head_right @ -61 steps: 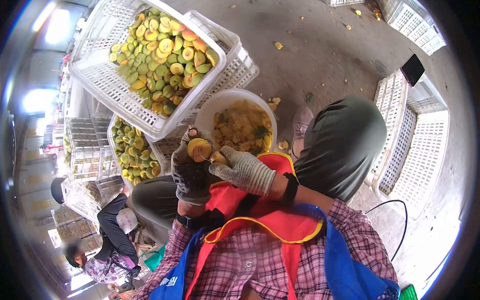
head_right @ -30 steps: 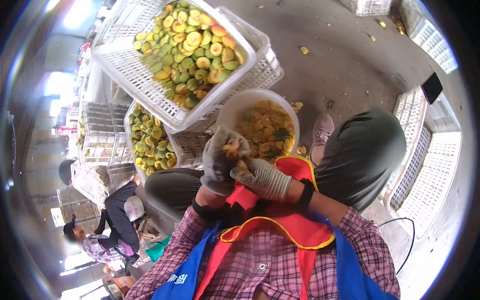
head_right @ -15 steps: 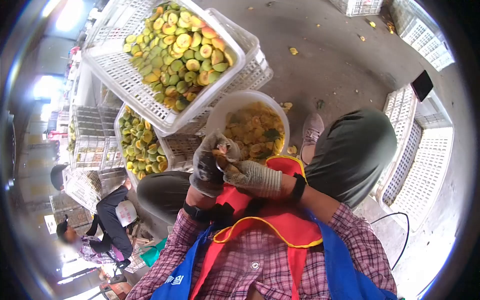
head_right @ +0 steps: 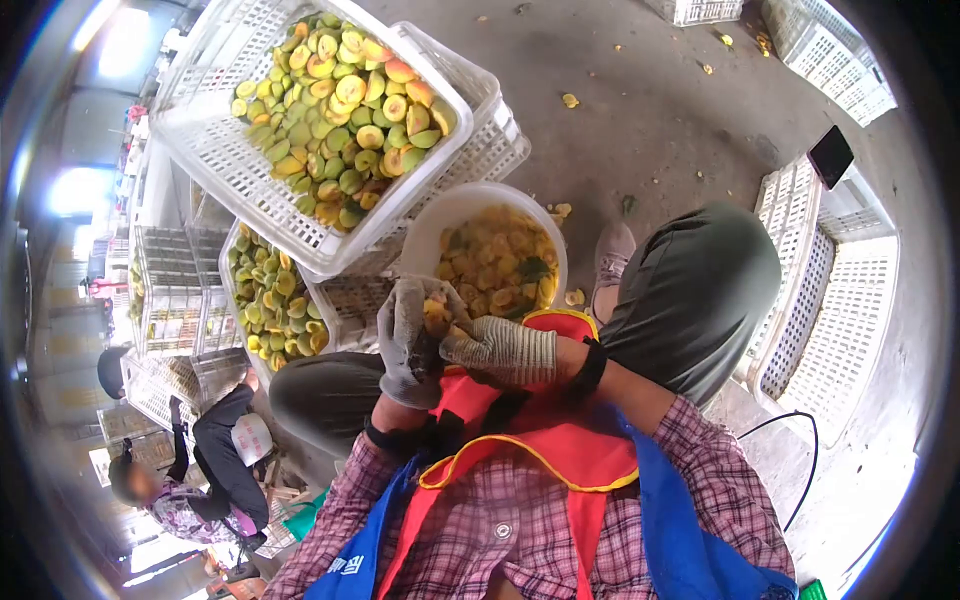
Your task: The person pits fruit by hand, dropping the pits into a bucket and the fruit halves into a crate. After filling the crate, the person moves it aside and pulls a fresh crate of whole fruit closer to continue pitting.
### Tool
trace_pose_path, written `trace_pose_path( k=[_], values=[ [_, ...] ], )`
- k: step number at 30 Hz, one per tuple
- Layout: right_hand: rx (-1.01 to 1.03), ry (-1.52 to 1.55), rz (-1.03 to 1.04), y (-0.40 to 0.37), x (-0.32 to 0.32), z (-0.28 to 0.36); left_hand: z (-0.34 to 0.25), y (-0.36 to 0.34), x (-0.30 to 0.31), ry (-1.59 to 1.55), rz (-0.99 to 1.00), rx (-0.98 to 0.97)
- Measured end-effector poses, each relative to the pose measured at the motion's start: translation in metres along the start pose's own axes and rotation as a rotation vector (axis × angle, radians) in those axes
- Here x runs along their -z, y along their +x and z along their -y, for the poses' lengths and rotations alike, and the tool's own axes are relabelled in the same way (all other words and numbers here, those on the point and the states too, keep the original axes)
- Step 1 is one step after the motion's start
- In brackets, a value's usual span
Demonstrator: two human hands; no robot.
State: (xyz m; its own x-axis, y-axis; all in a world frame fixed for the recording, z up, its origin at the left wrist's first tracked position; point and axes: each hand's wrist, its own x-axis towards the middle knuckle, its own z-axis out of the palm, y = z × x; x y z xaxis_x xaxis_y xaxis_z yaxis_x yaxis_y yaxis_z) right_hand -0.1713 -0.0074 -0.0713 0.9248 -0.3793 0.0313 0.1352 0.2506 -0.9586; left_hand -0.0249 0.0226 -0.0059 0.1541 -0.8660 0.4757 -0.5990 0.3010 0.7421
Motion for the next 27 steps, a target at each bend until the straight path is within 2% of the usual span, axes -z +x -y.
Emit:
trace_pose_path(
  k=[2,3,7,8,9,11,12,14,15,16,17,18,19,20,21,22,24,25,27],
  values=[
    [0.522,-0.785,0.034,-0.001,0.005,0.019,0.004,0.004,0.011,-0.778,0.265,0.754],
    [0.522,-0.788,0.037,0.0,0.004,0.019,0.003,0.004,0.013,-0.767,0.278,0.867],
    [-0.063,0.085,0.054,0.004,-0.01,0.002,0.014,0.001,0.012,-0.93,0.388,0.72],
    [-0.212,0.303,0.057,0.004,-0.011,0.001,0.012,-0.001,0.003,-1.102,0.242,0.728],
    [-0.212,0.303,0.054,0.003,-0.012,0.002,0.011,-0.002,-0.003,-1.269,0.093,0.73],
    [0.009,-0.073,-0.037,0.002,-0.012,0.01,0.003,0.004,0.0,-1.185,0.086,0.796],
    [0.006,-0.072,-0.037,0.007,-0.011,0.005,0.0,0.006,0.001,-1.099,0.072,0.857],
    [0.757,-1.101,-0.261,0.018,-0.01,-0.005,0.004,0.003,0.004,-1.115,0.055,0.901],
    [0.759,-1.101,-0.259,0.014,-0.008,-0.007,0.007,0.003,0.005,-1.129,0.045,0.936],
    [0.359,-0.601,-0.134,0.007,-0.006,0.002,0.01,-0.002,0.004,-1.128,0.045,0.936],
    [-0.037,-0.096,-0.008,0.003,-0.005,0.009,0.012,-0.012,0.002,-0.962,-0.007,0.842],
    [-0.037,-0.096,-0.009,0.002,-0.005,0.016,0.013,-0.017,0.0,-0.798,-0.053,0.746],
    [-0.216,0.151,-0.008,0.003,-0.004,0.022,0.006,-0.012,-0.001,-0.798,-0.049,0.745],
    [-0.392,0.397,-0.005,0.004,-0.003,0.025,-0.007,-0.002,0.0,-0.385,-0.026,0.374],
    [-0.389,0.395,-0.006,0.004,-0.003,0.025,-0.019,0.006,0.0,0.027,-0.006,0.001],
    [-0.324,0.39,-0.034,0.003,-0.005,0.025,-0.026,0.01,-0.001,0.027,-0.005,-0.001],
    [-0.194,0.383,-0.086,0.001,-0.012,0.023,-0.036,0.014,-0.002,-0.448,-0.04,0.276],
    [-0.128,0.381,-0.113,0.001,-0.015,0.021,-0.033,0.011,-0.002,-0.444,-0.036,0.276],
    [-0.059,0.38,-0.146,0.0,-0.014,0.015,-0.022,0.004,-0.004,-0.692,-0.033,0.434]
  ],
)
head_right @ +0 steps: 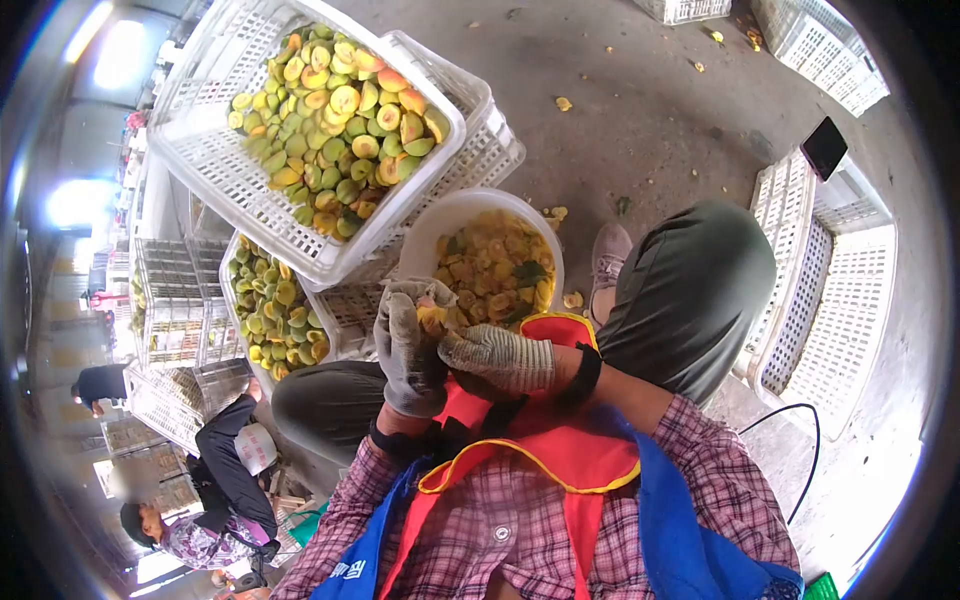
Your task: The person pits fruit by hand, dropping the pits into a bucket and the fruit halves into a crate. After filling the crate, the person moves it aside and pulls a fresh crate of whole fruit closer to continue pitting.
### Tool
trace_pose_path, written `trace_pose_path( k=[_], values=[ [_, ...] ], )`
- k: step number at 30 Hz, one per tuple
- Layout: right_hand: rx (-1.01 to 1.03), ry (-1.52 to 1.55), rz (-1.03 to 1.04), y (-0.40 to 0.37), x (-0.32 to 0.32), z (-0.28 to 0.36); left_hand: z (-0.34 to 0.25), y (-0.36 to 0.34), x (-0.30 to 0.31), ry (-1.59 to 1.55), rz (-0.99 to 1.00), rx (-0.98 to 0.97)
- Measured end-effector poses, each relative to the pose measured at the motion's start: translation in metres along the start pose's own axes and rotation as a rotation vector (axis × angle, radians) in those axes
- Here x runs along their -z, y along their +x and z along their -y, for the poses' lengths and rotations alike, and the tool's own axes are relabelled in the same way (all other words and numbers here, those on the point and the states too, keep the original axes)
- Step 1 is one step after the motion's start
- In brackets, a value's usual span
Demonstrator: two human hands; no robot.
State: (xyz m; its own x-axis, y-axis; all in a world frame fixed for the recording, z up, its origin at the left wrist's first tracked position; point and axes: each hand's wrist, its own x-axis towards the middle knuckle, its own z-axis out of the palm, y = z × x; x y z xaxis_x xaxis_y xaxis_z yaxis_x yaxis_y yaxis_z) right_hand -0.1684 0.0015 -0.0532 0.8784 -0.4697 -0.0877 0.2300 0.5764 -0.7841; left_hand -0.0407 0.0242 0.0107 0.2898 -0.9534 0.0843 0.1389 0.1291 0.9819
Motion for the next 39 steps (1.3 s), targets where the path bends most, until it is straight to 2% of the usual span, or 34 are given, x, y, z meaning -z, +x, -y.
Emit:
trace_pose_path(
  k=[1,2,3,4,5,6,7,8,9,10,14,15,16,17,19,21,23,24,26,27,29,30,31,33,35,37,38,39],
  values=[
    [0.051,-0.21,0.073,0.0,0.007,-0.004,-0.002,0.0,-0.003,0.0,0.004,0.001],
    [0.099,-0.419,0.145,-0.001,0.01,-0.008,-0.006,-0.002,-0.006,-0.027,-0.034,0.086],
    [0.1,-0.418,0.143,-0.003,0.012,-0.011,-0.009,-0.002,-0.008,-0.053,-0.071,0.169],
    [-0.024,-0.084,0.129,-0.004,0.012,-0.011,-0.007,-0.002,-0.007,-0.052,-0.069,0.169],
    [-0.146,0.249,0.115,-0.004,0.011,-0.01,-0.003,0.0,-0.005,0.092,-0.006,0.085],
    [-0.143,0.247,0.116,-0.007,0.012,-0.007,-0.002,0.002,-0.003,0.235,0.056,-0.002],
    [-0.277,0.389,0.148,-0.011,0.011,-0.003,-0.005,0.002,-0.003,0.236,0.057,-0.003],
    [-0.409,0.53,0.181,-0.012,0.009,0.0,-0.011,0.002,-0.003,0.054,0.11,0.251],
    [-0.405,0.524,0.184,-0.01,0.009,0.0,-0.015,0.005,-0.002,-0.131,0.164,0.498],
    [-0.358,0.437,0.185,-0.009,0.009,-0.002,-0.01,0.011,0.006,-0.195,0.281,0.469],
    [-0.155,0.099,0.195,0.002,0.005,-0.007,0.003,0.018,0.013,-0.289,0.211,0.444],
    [-0.153,0.099,0.199,0.002,0.005,-0.003,0.007,0.021,0.021,-0.627,0.174,0.602],
    [-0.204,-0.046,0.173,0.0,0.003,0.008,0.007,0.022,0.025,-0.972,0.129,0.751],
    [-0.252,-0.19,0.145,-0.002,0.002,0.016,0.004,0.021,0.03,-0.971,0.127,0.749],
    [-0.275,-0.097,0.085,-0.002,0.003,0.02,-0.006,0.024,0.042,-0.889,-0.296,0.554],
    [-0.337,0.099,-0.031,-0.006,0.001,0.02,-0.032,0.039,0.087,-0.941,0.065,0.221],
    [-0.382,0.298,-0.154,-0.006,0.002,0.019,-0.043,0.048,0.154,-1.2,-0.533,0.014],
    [-0.376,0.299,-0.15,-0.002,0.004,0.017,-0.046,0.058,0.176,-1.196,-0.527,0.011],
    [-0.398,0.554,-0.011,0.003,0.01,0.008,-0.046,0.069,0.204,-0.972,-0.49,0.064],
    [-0.399,0.55,-0.01,0.003,0.009,0.018,-0.044,0.082,0.193,-0.974,-0.491,0.061],
    [-0.336,0.571,0.007,0.0,0.005,0.041,-0.029,0.134,0.165,0.002,-0.696,0.034],
    [-0.334,0.432,-0.103,0.007,0.007,0.019,-0.02,0.155,0.16,0.341,-0.622,0.036],
    [-0.336,0.43,-0.101,0.008,0.009,0.011,-0.01,0.174,0.16,0.678,-0.538,0.038],
    [-0.344,0.598,-0.217,0.013,0.019,0.008,0.028,0.219,0.202,1.464,-0.27,0.103],
    [-0.321,0.513,-0.192,0.018,0.01,0.027,0.047,0.234,0.206,1.705,-0.084,0.345],
    [-0.13,0.08,-0.238,0.019,0.013,0.018,0.06,0.245,0.205,1.791,-0.115,0.429],
    [-0.322,0.456,-0.223,0.019,0.01,0.029,0.06,0.246,0.204,1.873,-0.115,0.508],
    [-0.326,0.453,-0.216,0.021,0.008,0.034,0.059,0.245,0.203,1.873,-0.123,0.513]
  ],
)
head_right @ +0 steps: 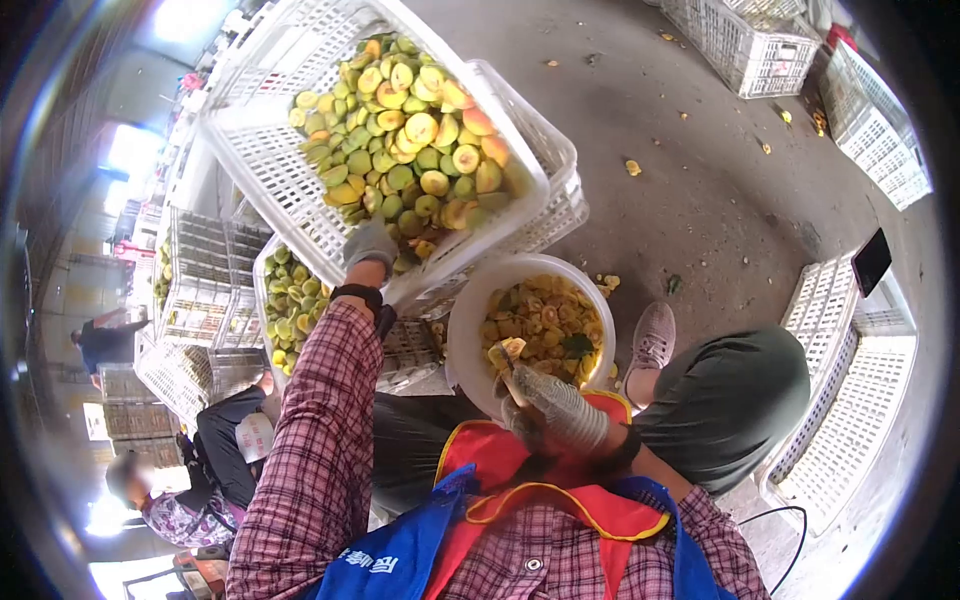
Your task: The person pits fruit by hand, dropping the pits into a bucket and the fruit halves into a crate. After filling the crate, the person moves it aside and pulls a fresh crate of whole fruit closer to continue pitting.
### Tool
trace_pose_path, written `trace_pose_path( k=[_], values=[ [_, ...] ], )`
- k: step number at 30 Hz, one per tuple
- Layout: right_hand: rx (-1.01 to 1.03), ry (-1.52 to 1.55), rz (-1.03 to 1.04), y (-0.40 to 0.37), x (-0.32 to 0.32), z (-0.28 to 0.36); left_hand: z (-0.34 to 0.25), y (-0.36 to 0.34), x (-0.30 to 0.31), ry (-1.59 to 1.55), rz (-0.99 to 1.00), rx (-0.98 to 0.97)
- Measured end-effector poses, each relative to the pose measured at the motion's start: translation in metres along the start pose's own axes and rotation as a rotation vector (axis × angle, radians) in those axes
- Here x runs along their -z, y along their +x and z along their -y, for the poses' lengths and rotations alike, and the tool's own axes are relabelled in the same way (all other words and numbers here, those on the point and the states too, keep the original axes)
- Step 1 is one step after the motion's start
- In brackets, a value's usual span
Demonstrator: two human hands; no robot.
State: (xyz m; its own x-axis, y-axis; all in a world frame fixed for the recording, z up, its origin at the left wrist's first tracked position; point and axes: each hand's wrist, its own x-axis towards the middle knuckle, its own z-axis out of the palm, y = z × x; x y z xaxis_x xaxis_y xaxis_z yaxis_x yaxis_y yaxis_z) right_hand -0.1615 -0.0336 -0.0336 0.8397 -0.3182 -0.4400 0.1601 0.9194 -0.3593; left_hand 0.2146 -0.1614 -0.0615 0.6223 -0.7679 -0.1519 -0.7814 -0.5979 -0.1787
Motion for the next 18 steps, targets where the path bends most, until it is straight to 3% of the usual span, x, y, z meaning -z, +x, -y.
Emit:
trace_pose_path(
  k=[3,4,5,6,8,9,10,12,13,14,15,16,17,18],
  values=[
    [0.134,-0.137,0.102,0.002,0.002,0.002,0.004,-0.019,0.014,-0.255,-0.052,-0.06],
    [0.129,-0.086,-0.032,0.009,0.013,-0.006,0.006,-0.029,0.01,-0.257,-0.05,-0.058],
    [0.127,-0.034,-0.167,0.011,0.015,-0.008,0.007,-0.04,0.007,-0.764,-0.018,-0.081],
    [0.131,-0.032,-0.171,0.007,0.014,-0.007,0.007,-0.052,0.003,-1.271,0.019,-0.104],
    [0.169,-0.219,-0.041,-0.007,-0.003,-0.001,-0.018,-0.134,0.035,-1.743,-0.016,-0.283],
    [0.317,-0.352,-0.005,-0.003,0.006,-0.011,-0.03,-0.168,0.045,-1.908,0.077,-0.229],
    [0.314,-0.35,-0.022,0.002,0.006,-0.013,-0.039,-0.194,0.047,-2.069,0.186,-0.172],
    [1.405,-1.2,-0.022,0.014,0.004,-0.012,-0.048,-0.225,0.033,-2.176,0.307,-0.135],
    [0.973,-0.998,0.127,0.006,0.01,-0.021,-0.056,-0.243,0.04,-2.254,0.342,-0.049],
    [0.961,-0.999,0.109,0.003,0.015,-0.026,-0.059,-0.258,0.041,-2.327,0.372,0.043],
    [1.084,-1.053,0.133,0.007,0.019,-0.027,-0.052,-0.264,0.031,-2.429,0.541,0.137],
    [1.213,-1.105,0.161,0.008,0.02,-0.03,-0.054,-0.273,0.031,-2.427,0.55,0.145],
    [0.885,-1.005,0.191,0.002,0.021,-0.035,-0.058,-0.281,0.034,-2.499,0.567,0.175],
    [0.887,-1.002,0.188,-0.003,0.021,-0.037,-0.06,-0.287,0.036,-2.573,0.581,0.206]
  ],
)
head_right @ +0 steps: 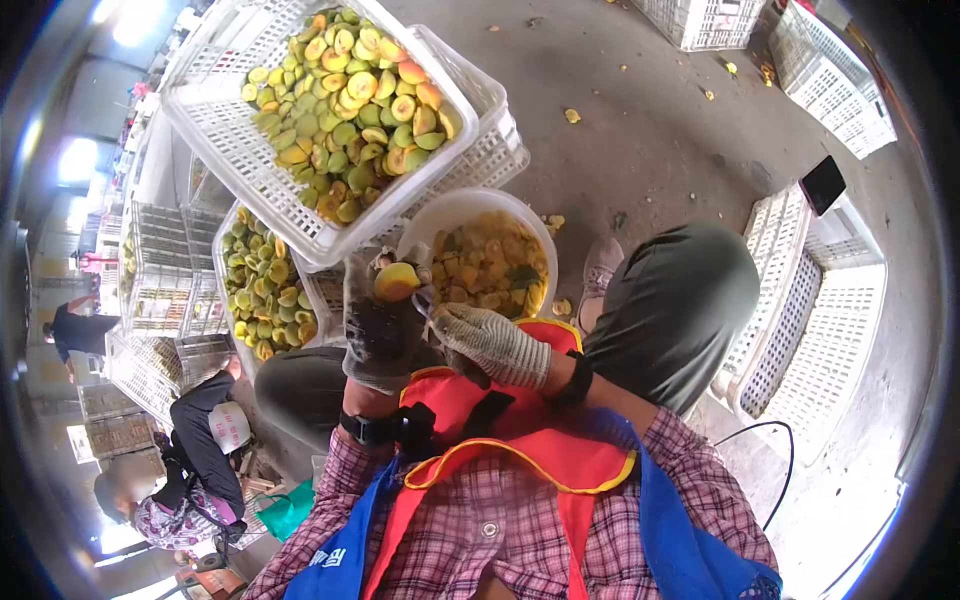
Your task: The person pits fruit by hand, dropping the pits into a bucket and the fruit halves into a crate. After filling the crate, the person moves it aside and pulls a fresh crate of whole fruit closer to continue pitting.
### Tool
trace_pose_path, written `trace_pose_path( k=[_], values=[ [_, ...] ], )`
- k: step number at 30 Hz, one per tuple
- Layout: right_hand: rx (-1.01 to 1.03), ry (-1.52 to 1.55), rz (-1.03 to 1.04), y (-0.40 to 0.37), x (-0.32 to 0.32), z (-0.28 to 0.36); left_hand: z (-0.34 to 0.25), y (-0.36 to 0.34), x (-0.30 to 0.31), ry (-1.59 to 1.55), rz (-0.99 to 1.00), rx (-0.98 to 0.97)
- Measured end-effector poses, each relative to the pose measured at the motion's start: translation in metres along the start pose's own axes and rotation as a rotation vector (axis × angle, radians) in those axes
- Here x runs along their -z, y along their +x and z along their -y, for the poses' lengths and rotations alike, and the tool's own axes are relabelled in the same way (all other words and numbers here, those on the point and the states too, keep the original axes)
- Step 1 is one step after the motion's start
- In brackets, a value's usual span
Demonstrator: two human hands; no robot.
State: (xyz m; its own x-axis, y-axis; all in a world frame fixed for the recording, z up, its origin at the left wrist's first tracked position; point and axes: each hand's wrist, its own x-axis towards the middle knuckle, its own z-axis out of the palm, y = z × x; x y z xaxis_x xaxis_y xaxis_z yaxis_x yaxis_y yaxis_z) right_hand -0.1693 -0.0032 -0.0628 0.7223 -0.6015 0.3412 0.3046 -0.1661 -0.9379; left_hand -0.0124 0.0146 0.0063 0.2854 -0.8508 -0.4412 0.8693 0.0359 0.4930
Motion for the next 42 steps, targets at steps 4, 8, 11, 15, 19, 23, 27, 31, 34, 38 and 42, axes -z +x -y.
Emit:
trace_pose_path(
  k=[4,8,11,15,19,23,27,31,34,38,42],
  values=[
    [-0.253,0.019,-0.05,0.006,-0.002,0.029,0.016,-0.001,0.014,1.016,0.152,-0.466],
    [-0.368,-0.069,-0.266,0.002,-0.003,0.022,0.018,-0.008,0.0,0.647,0.138,-0.214],
    [-0.427,0.146,-0.316,0.004,0.001,0.02,0.016,-0.009,0.007,0.415,0.111,-0.034],
    [-0.158,-0.366,-0.22,-0.003,0.004,0.004,0.02,-0.01,0.003,0.689,0.223,-0.305],
    [-0.532,0.501,-0.444,0.013,0.009,0.038,0.017,-0.014,-0.011,0.432,0.368,-0.234],
    [-0.174,0.076,-0.465,0.019,0.011,0.045,0.02,-0.022,-0.019,0.66,0.23,-0.205],
    [-0.128,0.008,-0.522,0.017,0.017,0.031,0.017,-0.02,-0.017,0.875,0.142,-0.054],
    [-0.309,-0.222,-0.391,0.007,0.02,0.028,0.021,-0.014,-0.01,0.661,-0.002,-0.106],
    [-0.039,-0.532,-0.219,0.004,0.017,0.015,0.021,-0.006,0.0,0.463,-0.13,-0.139],
    [-0.368,-0.213,-0.173,0.011,0.007,0.031,0.016,-0.008,0.005,0.656,0.126,-0.242],
    [-0.358,-0.35,-0.165,0.012,0.004,0.034,0.02,-0.004,0.012,0.839,0.168,-0.307]
  ],
)
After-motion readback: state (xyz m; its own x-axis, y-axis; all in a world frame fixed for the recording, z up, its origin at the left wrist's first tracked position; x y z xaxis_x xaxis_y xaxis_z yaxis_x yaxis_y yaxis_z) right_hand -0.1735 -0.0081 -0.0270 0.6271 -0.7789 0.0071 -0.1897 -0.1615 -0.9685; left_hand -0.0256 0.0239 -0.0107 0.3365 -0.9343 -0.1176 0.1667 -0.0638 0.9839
